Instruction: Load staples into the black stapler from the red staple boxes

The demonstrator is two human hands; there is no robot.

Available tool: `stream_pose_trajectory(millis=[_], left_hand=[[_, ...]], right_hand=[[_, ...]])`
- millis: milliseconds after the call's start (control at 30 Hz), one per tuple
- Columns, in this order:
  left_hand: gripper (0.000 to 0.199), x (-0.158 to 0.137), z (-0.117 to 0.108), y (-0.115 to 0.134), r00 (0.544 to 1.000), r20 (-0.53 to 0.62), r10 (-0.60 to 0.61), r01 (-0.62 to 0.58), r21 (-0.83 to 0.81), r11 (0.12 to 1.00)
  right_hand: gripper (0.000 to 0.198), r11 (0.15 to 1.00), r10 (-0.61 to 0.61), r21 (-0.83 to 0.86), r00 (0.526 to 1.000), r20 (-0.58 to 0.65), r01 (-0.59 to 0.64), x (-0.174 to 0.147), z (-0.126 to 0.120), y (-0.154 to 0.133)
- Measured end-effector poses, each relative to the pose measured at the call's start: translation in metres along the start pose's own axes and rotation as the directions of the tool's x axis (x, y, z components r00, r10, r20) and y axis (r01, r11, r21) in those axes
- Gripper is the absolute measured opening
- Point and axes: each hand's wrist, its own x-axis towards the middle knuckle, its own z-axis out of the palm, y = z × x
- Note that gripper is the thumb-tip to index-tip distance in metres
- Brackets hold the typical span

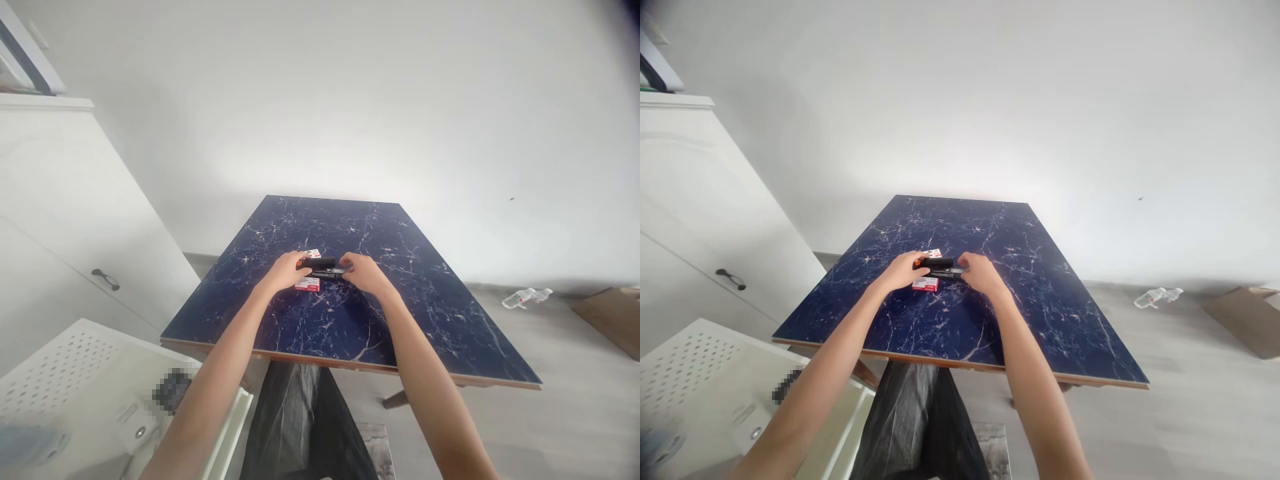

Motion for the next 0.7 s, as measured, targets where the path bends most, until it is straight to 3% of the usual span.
stream_pose_trajectory(millis=[100, 267, 567, 700], left_hand=[[0.044, -0.001, 0.003, -0.003, 0.998, -0.055, -0.008, 0.006, -0.037, 0.999], [0.045, -0.007, 0.004, 0.002, 0.995, -0.095, -0.029, 0.027, -0.024, 0.999], [0.047, -0.006, 0.005, 0.001, 0.988, -0.124, -0.093, 0.084, -0.074, 0.994], [0.046, -0.006, 0.008, 0.004, 0.984, -0.146, -0.105, 0.096, -0.068, 0.993]], right_hand=[[0.040, 0.998, 0.045, 0.037, 0.997, -0.069, -0.042, 0.000, 0.005, -0.006], [0.048, 0.961, 0.272, 0.072, 0.961, -0.057, -0.267, 0.000, 0.005, -0.010], [0.044, 0.949, 0.203, 0.256, 0.978, -0.050, -0.184, 0.001, 0.018, -0.025], [0.046, 0.911, 0.195, 0.367, 0.980, 0.023, -0.190, 0.005, 0.020, -0.019]])
